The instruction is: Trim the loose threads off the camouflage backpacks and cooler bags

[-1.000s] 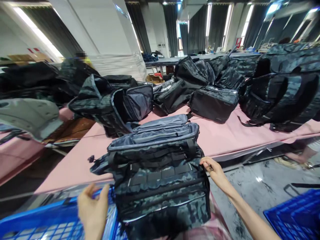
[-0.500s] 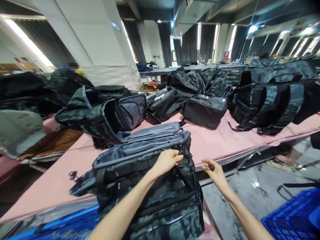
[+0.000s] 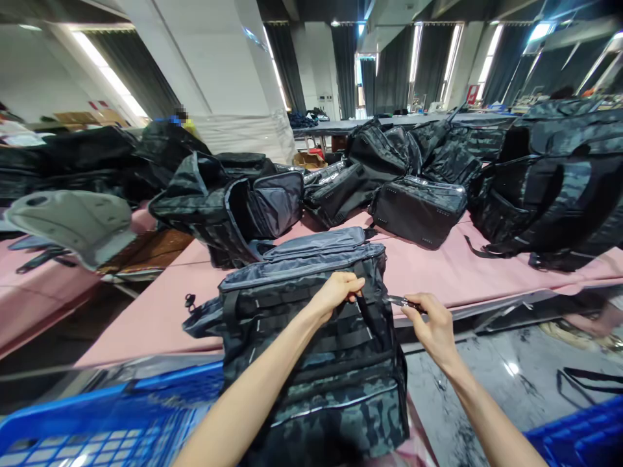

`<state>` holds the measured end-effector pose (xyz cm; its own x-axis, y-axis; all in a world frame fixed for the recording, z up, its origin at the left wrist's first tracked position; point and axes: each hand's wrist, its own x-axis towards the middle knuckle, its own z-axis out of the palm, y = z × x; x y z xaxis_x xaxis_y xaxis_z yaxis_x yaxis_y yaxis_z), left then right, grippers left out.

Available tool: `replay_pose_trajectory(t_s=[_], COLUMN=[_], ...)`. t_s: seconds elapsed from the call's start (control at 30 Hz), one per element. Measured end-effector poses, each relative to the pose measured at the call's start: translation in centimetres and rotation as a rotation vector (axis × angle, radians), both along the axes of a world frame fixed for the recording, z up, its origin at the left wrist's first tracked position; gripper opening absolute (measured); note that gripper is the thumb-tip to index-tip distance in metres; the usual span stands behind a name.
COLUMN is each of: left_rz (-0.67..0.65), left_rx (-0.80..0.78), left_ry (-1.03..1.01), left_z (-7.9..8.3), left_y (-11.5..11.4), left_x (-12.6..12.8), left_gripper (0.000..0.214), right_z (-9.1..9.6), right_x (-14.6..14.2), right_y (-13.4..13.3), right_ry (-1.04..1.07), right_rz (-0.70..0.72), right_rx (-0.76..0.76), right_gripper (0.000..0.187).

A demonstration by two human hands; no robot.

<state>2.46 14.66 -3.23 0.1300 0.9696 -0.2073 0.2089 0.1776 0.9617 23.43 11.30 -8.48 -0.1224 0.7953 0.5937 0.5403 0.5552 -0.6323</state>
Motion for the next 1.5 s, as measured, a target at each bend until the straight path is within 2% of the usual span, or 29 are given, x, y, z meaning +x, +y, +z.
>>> replay_pose_trajectory(t_s=[0.13,0.27,0.43,0.63,0.8,0.9,1.0,1.13,1.23,1.5], left_rz=[0.002,-0.008,-0.03,-0.037,-0.032,-0.024,-0.014,-0.002,0.007,0.009], left_rx=[0.004,0.027,0.048,0.046,0.04,0.026,0.009,-0.001,0.02,0.117], left_ry=[-0.011,0.002,0.033,0.028,0.031,0.017,0.011,0.007,0.024,0.22], left_z=[-0.3,-0.5,-0.6,-0.7,-0.7,-0.6,-0.6,-0.7,-0.7,-1.1], left_y=[0.0,0.0,-0.1,-0.1,-0.2,-0.3,-0.3,-0.4,-0.5,-0.6], left_x=[-0.1,-0.1,0.0,0.0,0.0,0.0,0.0,0.1,0.2,0.2], left_gripper=[0.039,0.038,0.036,0.036,0.036,0.035,0.035,0.035,0.035,0.037], right_z=[0.3,0.9,1.7,1.8,2.0,1.9,1.5,1.1,1.5,3.5], right_x=[-1.3,-2.0,-1.7,-1.2,-1.5,-1.5,-1.6,-2.2,-2.4,-1.7], right_y=[0.5,1.0,1.4,1.3,1.5,1.5,1.3,0.6,0.1,-0.4], right_ry=[-0.077,-0.143,-0.212,-0.086,-0.154,-0.047,0.072,-0.055,-0.182,-0.475], right_rz=[0.073,0.116,0.178,0.201,0.226,0.282,0.24,0.17,0.14,0.067], right_rx=[0.131,0.163,0.186,-0.001,-0.001,-0.136,-0.217,-0.017,0.115,0.248], right_gripper=[0.007,0.008,0.008,0.012,0.014,0.013,0.011,0.013,0.012,0.017])
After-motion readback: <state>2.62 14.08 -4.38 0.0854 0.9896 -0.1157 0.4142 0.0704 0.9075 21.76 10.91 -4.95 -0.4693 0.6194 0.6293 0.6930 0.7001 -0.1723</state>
